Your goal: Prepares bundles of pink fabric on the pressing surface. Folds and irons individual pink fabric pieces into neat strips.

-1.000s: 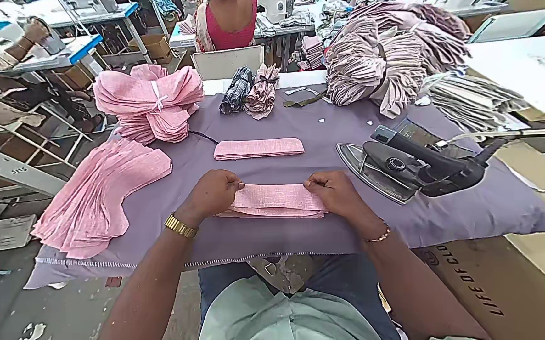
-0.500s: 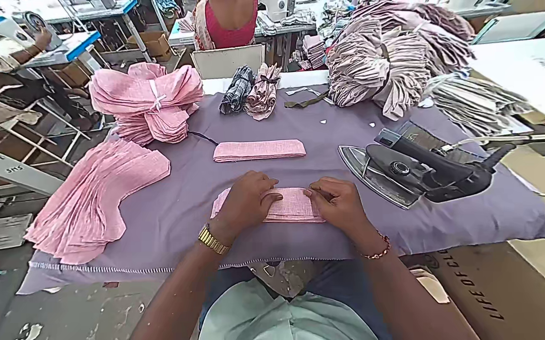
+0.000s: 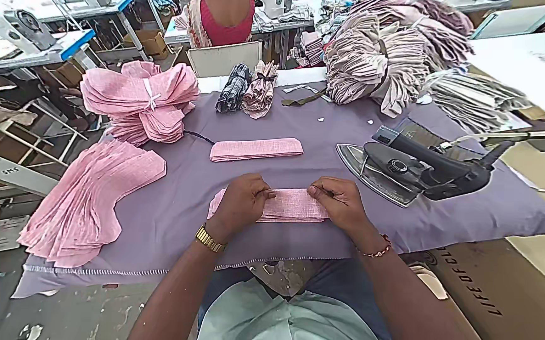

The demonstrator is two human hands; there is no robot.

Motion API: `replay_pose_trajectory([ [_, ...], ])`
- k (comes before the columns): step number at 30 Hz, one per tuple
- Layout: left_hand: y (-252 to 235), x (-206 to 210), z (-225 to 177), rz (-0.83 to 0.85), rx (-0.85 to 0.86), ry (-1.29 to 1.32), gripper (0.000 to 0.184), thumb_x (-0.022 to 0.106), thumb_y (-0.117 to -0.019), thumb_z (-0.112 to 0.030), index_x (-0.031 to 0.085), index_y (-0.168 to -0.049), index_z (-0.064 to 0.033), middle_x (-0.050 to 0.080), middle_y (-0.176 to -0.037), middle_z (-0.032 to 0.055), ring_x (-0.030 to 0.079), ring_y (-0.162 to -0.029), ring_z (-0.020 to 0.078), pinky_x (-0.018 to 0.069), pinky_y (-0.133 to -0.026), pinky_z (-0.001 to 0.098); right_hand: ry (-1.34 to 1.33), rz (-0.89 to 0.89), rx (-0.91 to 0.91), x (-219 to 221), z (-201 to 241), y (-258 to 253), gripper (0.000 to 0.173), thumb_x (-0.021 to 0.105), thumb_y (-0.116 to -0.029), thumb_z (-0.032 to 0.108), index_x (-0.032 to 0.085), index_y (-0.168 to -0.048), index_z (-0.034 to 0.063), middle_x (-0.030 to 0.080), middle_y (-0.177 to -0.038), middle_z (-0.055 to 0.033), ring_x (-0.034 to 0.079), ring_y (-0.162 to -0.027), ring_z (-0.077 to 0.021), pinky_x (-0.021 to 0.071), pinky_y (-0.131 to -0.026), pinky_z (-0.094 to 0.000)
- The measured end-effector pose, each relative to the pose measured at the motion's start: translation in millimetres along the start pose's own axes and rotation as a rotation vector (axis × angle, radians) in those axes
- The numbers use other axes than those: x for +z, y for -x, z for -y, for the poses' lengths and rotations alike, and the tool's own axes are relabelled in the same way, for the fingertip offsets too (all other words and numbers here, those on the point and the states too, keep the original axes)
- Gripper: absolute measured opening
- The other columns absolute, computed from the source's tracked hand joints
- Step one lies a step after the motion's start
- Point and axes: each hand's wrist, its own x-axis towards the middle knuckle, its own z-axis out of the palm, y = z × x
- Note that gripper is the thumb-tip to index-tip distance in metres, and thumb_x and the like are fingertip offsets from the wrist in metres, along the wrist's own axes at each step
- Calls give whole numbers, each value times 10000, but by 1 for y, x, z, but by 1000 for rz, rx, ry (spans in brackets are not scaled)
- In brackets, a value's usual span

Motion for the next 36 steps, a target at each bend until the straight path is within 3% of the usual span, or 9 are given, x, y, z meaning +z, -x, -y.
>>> replay_pose_trajectory([
  [4,-1,-4,0,26,-32,-69,329,532,-1051,-372,759,-926,-170,675,-867,-46,632,-875,89,513,-823,336,3,-1,48,0,0,0,278,596,-1025,183,721,-811,57,648,-704,11,577,-639,-36,477,-596,-213],
  [7,3,-15,6,-22,-148,-154,374,554,-1025,-477,774,-895,-204,677,-798,-64,648,-781,81,551,-717,364,86,-12,96,0,-3,0,284,600,-1020,223,726,-803,90,641,-691,33,569,-626,-29,468,-582,-220],
  [12,3,-25,4,128,-282,-379,489,459,-1032,-494,702,-780,-152,688,-789,14,676,-782,199,528,-694,487,337,24,184,7,-3,0,347,556,-1013,363,737,-793,165,664,-703,55,606,-649,-73,498,-607,-349],
  [20,-5,-20,2,246,-312,-522,552,372,-1047,-519,640,-743,-144,672,-776,37,657,-792,228,460,-733,493,529,62,291,12,4,-4,339,560,-963,400,739,-779,179,688,-719,26,652,-693,-143,510,-623,-438],
  [24,-4,-23,1,196,-353,-591,553,428,-1011,-615,757,-895,-186,699,-876,39,670,-901,253,489,-789,514,582,91,352,13,7,-8,320,592,-937,427,751,-806,182,707,-745,1,682,-737,-182,523,-643,-484],
  [28,2,-29,7,84,-421,-616,497,594,-924,-651,742,-969,-178,684,-940,57,641,-983,289,491,-826,515,618,82,384,13,13,-8,305,642,-913,441,769,-858,170,722,-820,-21,696,-810,-210,544,-696,-497],
  [32,8,-27,6,40,-287,-549,353,611,-996,-443,727,-957,-112,678,-886,70,677,-880,266,566,-776,469,733,-89,163,16,6,1,245,625,-917,325,745,-836,127,686,-835,-60,673,-782,-242,542,-669,-463],
  [34,12,-24,7,40,-227,-559,355,550,-1027,-410,726,-933,-116,699,-872,55,696,-865,240,571,-754,433,705,-192,-1,14,5,5,203,591,-937,215,751,-864,114,714,-909,-73,672,-863,-253,515,-765,-466],
  [36,17,-24,6,23,-182,-554,393,505,-1048,-422,751,-927,-139,716,-891,40,700,-889,221,573,-768,415,559,-232,-155,8,11,12,196,597,-968,156,784,-936,109,756,-967,-51,702,-923,-198,554,-831,-412],
])
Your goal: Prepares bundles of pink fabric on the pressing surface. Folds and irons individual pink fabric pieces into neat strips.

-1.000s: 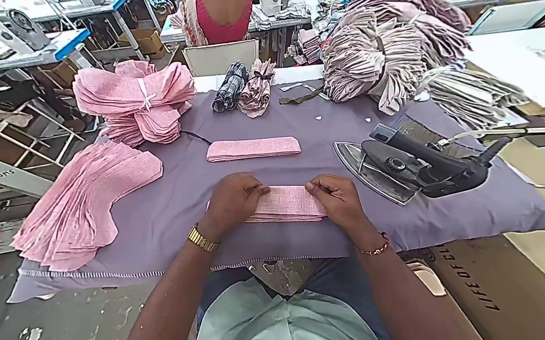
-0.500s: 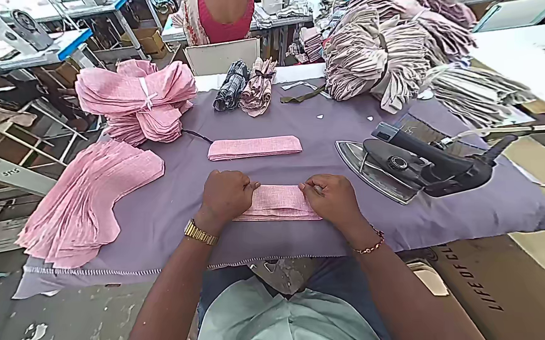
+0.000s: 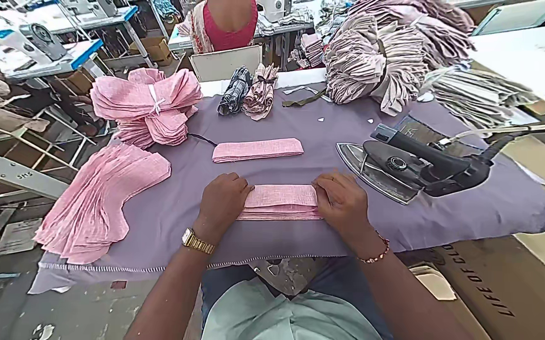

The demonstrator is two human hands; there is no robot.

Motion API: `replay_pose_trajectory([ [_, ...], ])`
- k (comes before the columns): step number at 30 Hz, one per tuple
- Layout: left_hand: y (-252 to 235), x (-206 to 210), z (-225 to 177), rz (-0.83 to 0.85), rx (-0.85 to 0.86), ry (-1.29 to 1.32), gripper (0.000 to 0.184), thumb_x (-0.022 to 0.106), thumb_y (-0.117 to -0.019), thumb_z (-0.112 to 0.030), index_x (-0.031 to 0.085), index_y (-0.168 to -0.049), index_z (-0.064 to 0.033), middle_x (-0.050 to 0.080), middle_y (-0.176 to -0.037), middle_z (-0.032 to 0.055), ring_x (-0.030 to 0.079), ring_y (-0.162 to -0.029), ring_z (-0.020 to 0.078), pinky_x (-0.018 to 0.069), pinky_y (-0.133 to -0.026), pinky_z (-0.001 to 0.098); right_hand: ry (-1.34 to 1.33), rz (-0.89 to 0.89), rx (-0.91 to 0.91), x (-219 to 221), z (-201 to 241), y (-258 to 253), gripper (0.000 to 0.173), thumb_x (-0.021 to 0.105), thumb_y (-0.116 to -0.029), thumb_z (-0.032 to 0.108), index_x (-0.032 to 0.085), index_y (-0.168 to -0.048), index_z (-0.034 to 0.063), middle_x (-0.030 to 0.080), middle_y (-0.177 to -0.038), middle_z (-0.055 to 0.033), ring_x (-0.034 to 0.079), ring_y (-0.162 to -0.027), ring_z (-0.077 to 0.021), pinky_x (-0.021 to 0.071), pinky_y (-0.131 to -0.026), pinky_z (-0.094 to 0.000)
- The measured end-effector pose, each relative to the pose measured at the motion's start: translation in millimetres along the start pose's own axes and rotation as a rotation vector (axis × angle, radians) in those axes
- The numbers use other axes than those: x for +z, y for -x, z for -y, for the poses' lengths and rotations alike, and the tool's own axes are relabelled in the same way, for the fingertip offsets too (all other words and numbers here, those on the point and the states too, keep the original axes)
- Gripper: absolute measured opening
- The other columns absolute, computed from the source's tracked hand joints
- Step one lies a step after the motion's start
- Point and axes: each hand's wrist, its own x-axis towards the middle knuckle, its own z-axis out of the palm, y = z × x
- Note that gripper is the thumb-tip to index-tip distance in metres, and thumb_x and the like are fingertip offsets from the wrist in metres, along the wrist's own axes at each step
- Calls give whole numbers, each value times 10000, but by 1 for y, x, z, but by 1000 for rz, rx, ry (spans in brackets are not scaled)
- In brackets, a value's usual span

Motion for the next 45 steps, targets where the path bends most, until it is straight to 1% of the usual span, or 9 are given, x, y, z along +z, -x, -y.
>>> replay_pose_trajectory([
  [4,21,-11,11,-27,48,144,375,474,-1066,-405,777,-1071,-184,762,-1024,-15,714,-988,146,585,-865,391,-154,154,-81,-18,6,24,270,560,-1033,214,788,-1104,87,767,-1180,-42,706,-1122,-155,520,-1016,-423],
  [7,36,-17,32,31,91,359,378,577,-1017,-457,744,-1212,-179,740,-1192,-36,681,-1127,82,567,-993,370,-131,228,-49,-23,-5,37,306,528,-1059,256,775,-1160,105,743,-1260,-28,663,-1234,-150,489,-1075,-426],
  [10,41,-17,51,46,186,553,272,622,-1002,-242,737,-1213,-115,712,-1278,12,641,-1242,116,524,-1099,363,-226,250,-16,-28,-11,33,287,530,-1056,184,776,-1174,96,753,-1235,-22,674,-1221,-143,481,-1110,-414],
  [17,42,-12,52,-50,173,610,265,550,-988,-93,766,-1142,-101,744,-1196,24,675,-1185,129,550,-1066,359,-56,282,-148,-28,-8,23,308,495,-1013,161,771,-1144,120,772,-1159,-11,707,-1113,-158,455,-1058,-516],
  [22,40,-11,49,-70,72,672,245,591,-911,-61,785,-1050,-119,758,-1136,8,694,-1134,119,573,-1026,349,-132,249,153,-18,-4,20,283,548,-889,201,795,-1026,203,772,-1045,64,688,-1021,-95,453,-934,-500],
  [26,39,-15,54,-29,31,691,194,641,-909,-105,795,-1006,-170,764,-1089,-40,699,-1085,89,585,-976,328,-221,321,270,-20,-7,16,309,583,-857,195,804,-1067,243,768,-1068,112,681,-1044,-53,459,-962,-534],
  [33,35,-19,57,68,172,555,265,568,-994,-143,812,-1066,-215,736,-1226,-61,631,-1235,101,497,-1101,363,-222,558,240,-32,-13,3,303,554,-911,213,811,-1055,282,714,-1261,168,607,-1236,-50,378,-1051,-588],
  [41,37,-20,47,133,216,317,359,503,-1008,-169,780,-1175,-326,665,-1358,-40,585,-1281,162,480,-1083,401,-57,610,135,-36,-4,0,324,527,-935,227,809,-1084,280,705,-1295,146,601,-1255,-133,355,-999,-617],
  [45,32,-25,36,186,286,100,452,512,-986,-98,715,-1291,-362,640,-1396,13,612,-1238,277,536,-984,483,35,564,41,-41,-4,12,350,491,-989,267,781,-1181,303,682,-1352,149,527,-1396,-254,282,-1055,-738],
])
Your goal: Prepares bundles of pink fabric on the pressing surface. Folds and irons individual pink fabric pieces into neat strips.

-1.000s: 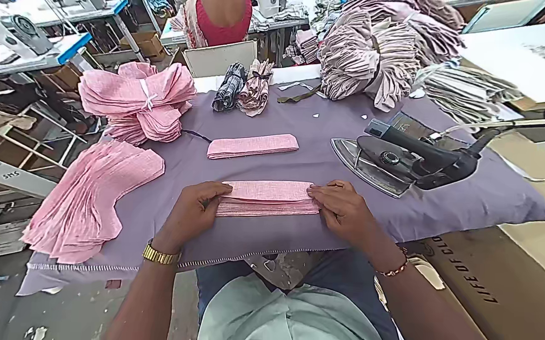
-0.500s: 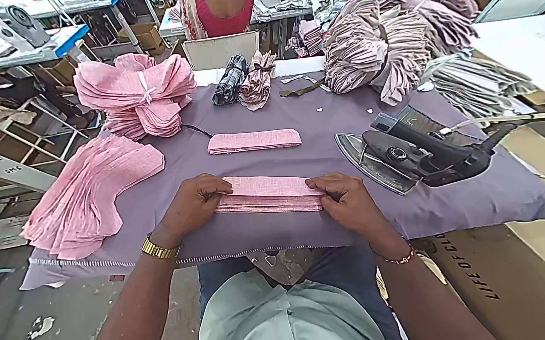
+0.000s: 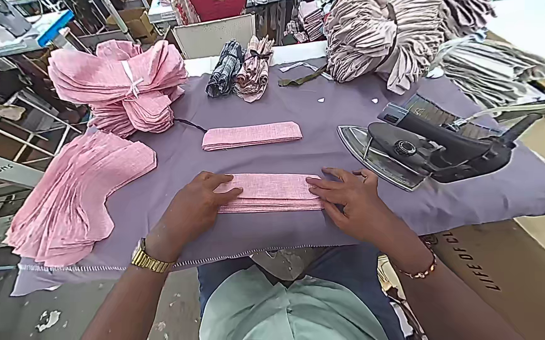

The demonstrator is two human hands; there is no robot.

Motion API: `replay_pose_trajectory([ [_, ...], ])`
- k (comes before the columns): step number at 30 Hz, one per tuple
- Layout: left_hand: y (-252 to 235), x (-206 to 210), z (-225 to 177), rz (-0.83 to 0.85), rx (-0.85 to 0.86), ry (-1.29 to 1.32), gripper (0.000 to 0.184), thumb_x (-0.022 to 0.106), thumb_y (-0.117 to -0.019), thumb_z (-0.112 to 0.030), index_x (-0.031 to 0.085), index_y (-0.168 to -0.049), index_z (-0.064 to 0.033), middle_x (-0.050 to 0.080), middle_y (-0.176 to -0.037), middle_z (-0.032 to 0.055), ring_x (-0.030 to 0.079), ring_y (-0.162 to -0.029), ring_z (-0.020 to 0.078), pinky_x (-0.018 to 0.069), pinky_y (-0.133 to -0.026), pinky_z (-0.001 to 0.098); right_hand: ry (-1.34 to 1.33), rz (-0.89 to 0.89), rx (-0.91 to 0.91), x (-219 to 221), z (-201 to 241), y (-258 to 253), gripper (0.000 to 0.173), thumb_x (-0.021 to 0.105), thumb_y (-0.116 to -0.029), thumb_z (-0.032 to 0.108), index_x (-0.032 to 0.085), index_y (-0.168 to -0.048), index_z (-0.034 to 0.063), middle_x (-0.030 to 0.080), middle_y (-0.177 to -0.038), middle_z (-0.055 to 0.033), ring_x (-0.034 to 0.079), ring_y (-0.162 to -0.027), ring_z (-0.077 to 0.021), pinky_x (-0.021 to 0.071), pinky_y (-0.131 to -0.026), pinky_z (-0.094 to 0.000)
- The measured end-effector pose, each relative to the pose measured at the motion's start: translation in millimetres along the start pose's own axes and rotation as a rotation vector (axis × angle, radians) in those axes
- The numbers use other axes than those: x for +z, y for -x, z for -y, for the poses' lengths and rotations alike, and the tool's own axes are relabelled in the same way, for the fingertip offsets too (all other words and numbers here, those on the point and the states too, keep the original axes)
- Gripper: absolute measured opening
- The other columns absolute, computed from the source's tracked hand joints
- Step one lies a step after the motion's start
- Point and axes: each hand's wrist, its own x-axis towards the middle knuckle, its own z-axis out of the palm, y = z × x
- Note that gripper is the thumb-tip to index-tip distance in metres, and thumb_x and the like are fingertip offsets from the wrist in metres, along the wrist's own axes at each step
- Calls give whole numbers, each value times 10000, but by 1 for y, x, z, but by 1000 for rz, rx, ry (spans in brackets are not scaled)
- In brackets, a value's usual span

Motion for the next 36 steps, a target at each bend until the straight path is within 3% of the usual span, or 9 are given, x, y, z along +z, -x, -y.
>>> replay_pose_trajectory([
  [7,-19,-2,-29,187,-65,-223,720,595,-910,33,547,-1457,-433,556,-1349,206,578,-1125,444,566,-684,497,24,-283,9,26,4,8,374,453,-1010,167,817,-1032,249,740,-1256,100,569,-1369,-263,179,-1136,-779],
  [10,-26,-5,-32,264,-85,-239,762,585,-909,40,504,-1488,-448,530,-1338,237,565,-1116,455,562,-673,500,-47,-124,42,-9,-9,-12,347,450,-981,161,797,-980,181,765,-1174,43,653,-1242,-219,344,-1111,-688],
  [13,-28,-7,-32,301,-93,-263,772,587,-911,34,489,-1495,-461,516,-1349,237,559,-1129,455,568,-671,493,87,-354,-28,-70,-46,-36,303,505,-972,126,763,-1098,28,728,-1226,-139,667,-1199,-304,510,-1038,-551],
  [16,-27,-6,-32,328,-111,-259,784,583,-913,29,472,-1501,-478,505,-1353,234,550,-1137,452,568,-669,485,357,-345,185,-111,-84,-45,532,558,-1019,472,650,-1365,79,715,-1178,-212,701,-1038,-407,540,-850,-632],
  [18,-29,-8,-33,340,-128,-240,796,587,-907,39,472,-1502,-476,504,-1357,243,546,-1146,462,571,-687,505,407,-230,278,-112,-93,-48,633,568,-974,595,643,-1393,127,717,-1057,-255,691,-936,-493,501,-738,-719],
  [20,-30,-10,-35,356,-140,-229,792,578,-914,37,463,-1507,-476,501,-1357,253,539,-1161,474,572,-705,522,350,-247,217,-108,-84,-45,544,568,-988,566,696,-1334,166,739,-1009,-203,710,-903,-427,520,-741,-668],
  [25,-32,-10,-35,374,-146,-225,790,577,-919,35,453,-1516,-468,494,-1361,260,543,-1153,471,572,-686,508,-104,-416,-120,-96,-35,-26,363,696,-967,316,738,-1256,100,727,-924,-83,665,-758,-129,567,-673,-338],
  [32,-36,-11,-39,386,-194,-235,818,571,-907,38,429,-1526,-478,499,-1362,243,538,-1167,463,567,-659,498,158,-215,-204,-59,18,-54,393,574,-1012,498,755,-1250,243,695,-820,-36,638,-674,-189,494,-558,-402],
  [36,-24,-9,-28,279,-178,-194,823,598,-879,12,453,-1499,-508,513,-1390,163,545,-1180,424,554,-630,490,50,-208,-198,-48,22,-81,373,610,-985,528,769,-1223,288,678,-801,27,623,-671,-120,491,-562,-364],
])
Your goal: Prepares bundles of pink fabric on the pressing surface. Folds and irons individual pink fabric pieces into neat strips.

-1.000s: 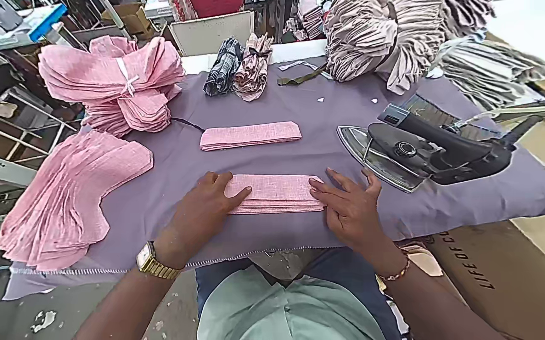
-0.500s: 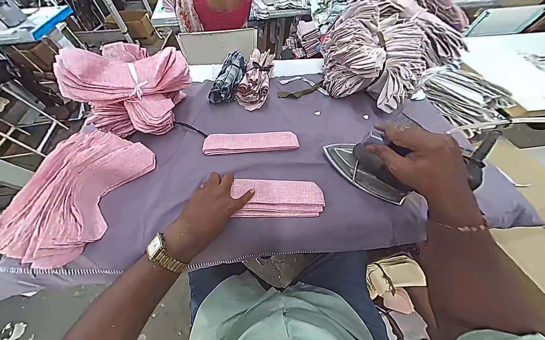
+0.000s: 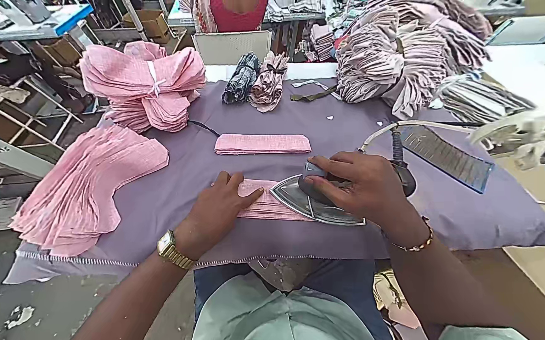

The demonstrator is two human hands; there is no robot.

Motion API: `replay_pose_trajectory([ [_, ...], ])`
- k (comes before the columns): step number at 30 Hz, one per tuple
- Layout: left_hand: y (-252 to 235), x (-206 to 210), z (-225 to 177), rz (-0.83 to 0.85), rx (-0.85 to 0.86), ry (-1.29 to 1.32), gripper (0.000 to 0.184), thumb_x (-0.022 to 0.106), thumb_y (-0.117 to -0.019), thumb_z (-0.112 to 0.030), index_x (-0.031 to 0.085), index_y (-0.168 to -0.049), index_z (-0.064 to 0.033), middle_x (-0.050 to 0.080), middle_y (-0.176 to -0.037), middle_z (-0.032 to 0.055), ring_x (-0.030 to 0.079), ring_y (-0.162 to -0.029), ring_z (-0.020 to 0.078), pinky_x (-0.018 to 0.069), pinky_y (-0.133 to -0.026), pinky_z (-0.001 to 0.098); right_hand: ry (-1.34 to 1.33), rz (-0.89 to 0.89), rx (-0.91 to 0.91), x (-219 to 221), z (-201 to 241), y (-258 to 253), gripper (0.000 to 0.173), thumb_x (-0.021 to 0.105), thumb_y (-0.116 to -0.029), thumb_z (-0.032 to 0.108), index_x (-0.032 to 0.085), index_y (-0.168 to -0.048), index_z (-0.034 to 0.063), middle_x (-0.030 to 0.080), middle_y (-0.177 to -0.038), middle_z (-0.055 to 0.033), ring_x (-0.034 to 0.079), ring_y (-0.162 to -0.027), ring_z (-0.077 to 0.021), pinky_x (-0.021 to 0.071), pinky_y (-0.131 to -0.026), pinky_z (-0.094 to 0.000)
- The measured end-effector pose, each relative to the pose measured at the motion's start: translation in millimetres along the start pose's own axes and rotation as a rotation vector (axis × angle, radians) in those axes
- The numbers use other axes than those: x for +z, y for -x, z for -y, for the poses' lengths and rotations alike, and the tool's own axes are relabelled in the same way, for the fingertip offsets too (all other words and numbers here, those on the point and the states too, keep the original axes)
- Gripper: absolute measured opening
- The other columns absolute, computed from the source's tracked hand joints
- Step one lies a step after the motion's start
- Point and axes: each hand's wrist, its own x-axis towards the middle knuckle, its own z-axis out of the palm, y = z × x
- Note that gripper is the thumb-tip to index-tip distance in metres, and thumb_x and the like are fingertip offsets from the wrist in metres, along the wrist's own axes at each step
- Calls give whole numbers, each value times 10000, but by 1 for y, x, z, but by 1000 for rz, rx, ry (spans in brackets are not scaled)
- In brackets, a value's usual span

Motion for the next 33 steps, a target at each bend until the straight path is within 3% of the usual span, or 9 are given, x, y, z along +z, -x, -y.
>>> replay_pose_trajectory([
  [4,18,28,38,-251,98,249,534,496,-943,-169,624,-1379,-451,547,-1490,17,519,-1332,296,499,-929,573,-38,-3,15,13,18,-16,363,622,-974,532,777,-1205,299,695,-811,46,637,-692,-105,503,-579,-361],
  [7,26,51,51,-460,39,592,326,554,-988,-255,760,-1225,-340,571,-1475,-28,478,-1394,179,414,-1148,484,-52,19,66,26,36,-31,351,613,-964,549,787,-1166,321,697,-804,75,635,-699,-85,494,-596,-361],
  [12,29,54,52,-634,-150,761,374,756,-849,-343,734,-1207,-236,585,-1367,-12,522,-1292,171,496,-1050,417,-51,65,84,59,78,-64,329,590,-968,542,779,-1147,339,668,-775,61,633,-697,-121,490,-595,-391],
  [17,35,56,61,-772,-202,942,429,703,-886,-114,587,-1298,-88,599,-1340,71,638,-1187,210,609,-939,418,-53,169,-51,77,102,-83,415,526,-1028,520,719,-1284,257,666,-863,-16,647,-729,-186,515,-589,-396],
  [21,33,57,62,-700,-294,861,403,656,-996,-353,592,-1323,-128,646,-1271,29,647,-1110,137,582,-906,356,-139,198,-121,58,89,-70,355,520,-1055,433,746,-1246,237,678,-815,20,652,-740,-146,542,-639,-386],
  [24,30,55,59,-575,-348,643,604,688,-906,-564,584,-1366,-187,635,-1274,-3,579,-1199,146,503,-1024,412,-69,234,-86,29,67,-47,375,477,-1061,466,754,-1090,215,640,-750,35,637,-705,-134,533,-624,-390],
  [26,28,57,57,-554,-359,578,601,688,-886,-576,604,-1351,-204,632,-1275,-16,557,-1223,166,459,-1070,448,28,228,-24,8,52,-25,407,464,-1059,472,744,-1049,177,629,-748,-1,625,-671,-177,507,-573,-414],
  [30,27,59,56,-578,-355,650,548,731,-872,-524,626,-1312,-216,662,-1183,-46,593,-1140,132,500,-1005,419,233,130,77,-25,25,20,434,445,-1056,431,685,-966,81,595,-701,-84,599,-587,-266,435,-477,-454],
  [33,27,59,55,-573,-303,654,466,704,-900,-500,661,-1273,-223,682,-1143,-69,609,-1109,99,513,-983,390,240,121,117,-43,6,41,418,457,-1047,427,680,-959,84,554,-678,-74,565,-573,-255,409,-473,-445],
])
